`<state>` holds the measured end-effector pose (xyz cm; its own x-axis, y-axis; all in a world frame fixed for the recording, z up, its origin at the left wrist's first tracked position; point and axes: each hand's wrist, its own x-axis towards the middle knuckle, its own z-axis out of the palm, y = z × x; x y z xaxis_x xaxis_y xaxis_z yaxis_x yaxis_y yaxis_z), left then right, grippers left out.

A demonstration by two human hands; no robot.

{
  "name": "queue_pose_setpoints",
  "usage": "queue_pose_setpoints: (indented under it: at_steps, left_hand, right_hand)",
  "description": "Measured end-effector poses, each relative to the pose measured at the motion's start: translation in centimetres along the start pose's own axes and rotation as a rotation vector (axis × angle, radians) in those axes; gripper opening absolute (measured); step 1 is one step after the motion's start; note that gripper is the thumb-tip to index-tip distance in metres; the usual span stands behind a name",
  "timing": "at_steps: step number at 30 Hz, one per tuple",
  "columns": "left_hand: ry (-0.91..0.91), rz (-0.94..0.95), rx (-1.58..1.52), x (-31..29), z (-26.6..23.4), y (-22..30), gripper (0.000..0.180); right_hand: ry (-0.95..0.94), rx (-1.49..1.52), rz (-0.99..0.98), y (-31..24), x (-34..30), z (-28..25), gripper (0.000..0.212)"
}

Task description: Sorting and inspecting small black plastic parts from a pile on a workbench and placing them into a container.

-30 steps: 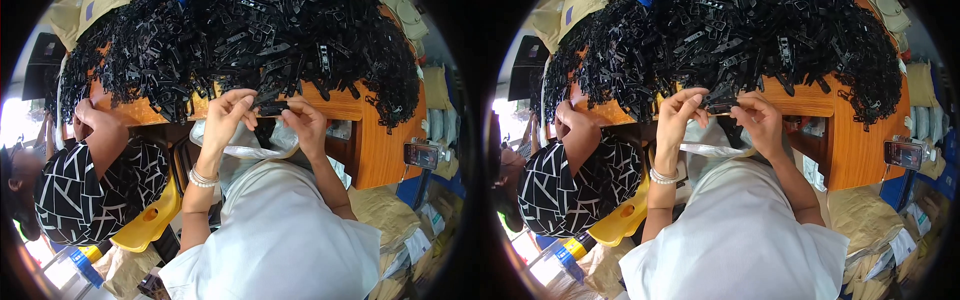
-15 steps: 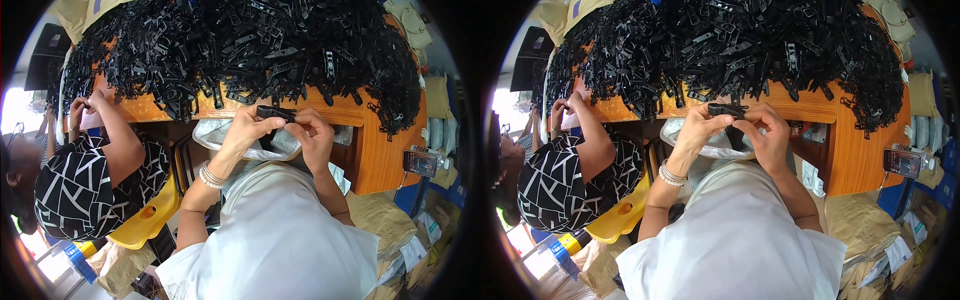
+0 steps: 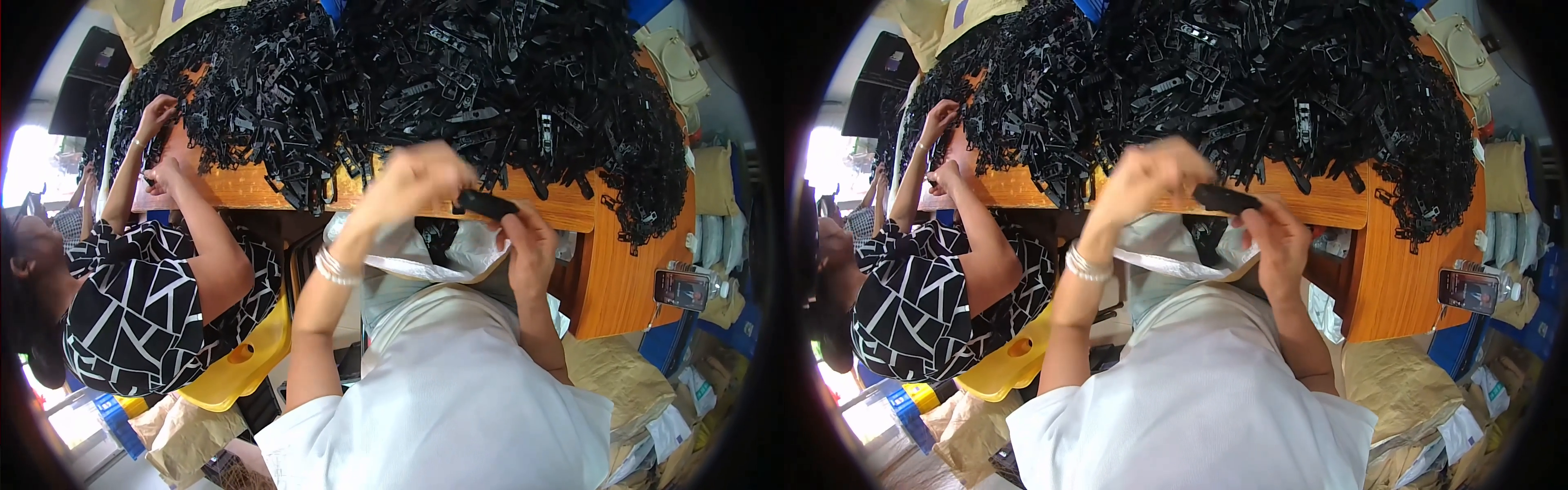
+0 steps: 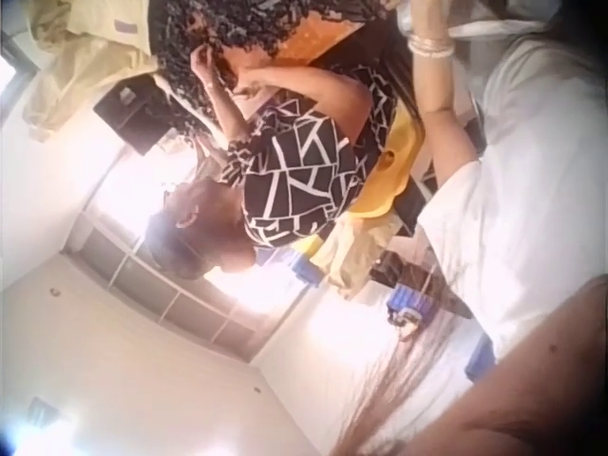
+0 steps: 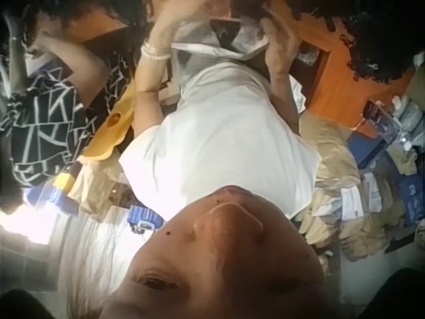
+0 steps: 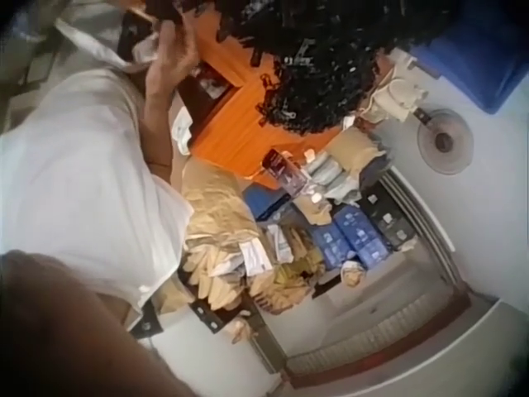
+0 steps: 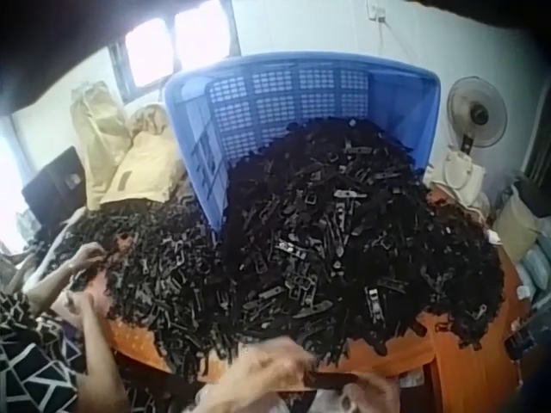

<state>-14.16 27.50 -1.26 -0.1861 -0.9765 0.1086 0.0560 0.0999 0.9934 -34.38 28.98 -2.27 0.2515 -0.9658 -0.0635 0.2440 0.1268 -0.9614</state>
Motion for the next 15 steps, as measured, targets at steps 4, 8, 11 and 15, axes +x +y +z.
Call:
queue_pose_setpoints:
  at_steps: [4, 8, 11, 15]
  left_hand:
    - [0.671, 0.078, 1.057, 6.2, -7.1, -2.1, 0.012]
    - [0.498, -0.041, 1.518, 9.3, -8.4, -3.0, 0.011]
    - [0.491, -0.133, 1.522, 10.2, -8.6, -2.5, 0.02]
    - [0.64, -0.271, 1.137, 8.8, -9.1, -1.4, 0.022]
  right_hand:
    - [0.023, 0.021, 0.039, -0.1, 0.0, -1.2, 0.02]
    - [0.02, 0.056, 0.056, 0.5, -0.7, -0.4, 0.022]
    - [-0.001, 0.023, 0.064, 0.5, -0.7, -0.8, 0.023]
    - [0.023, -0.007, 0.073, 0.4, -0.9, -1.1, 0.023]
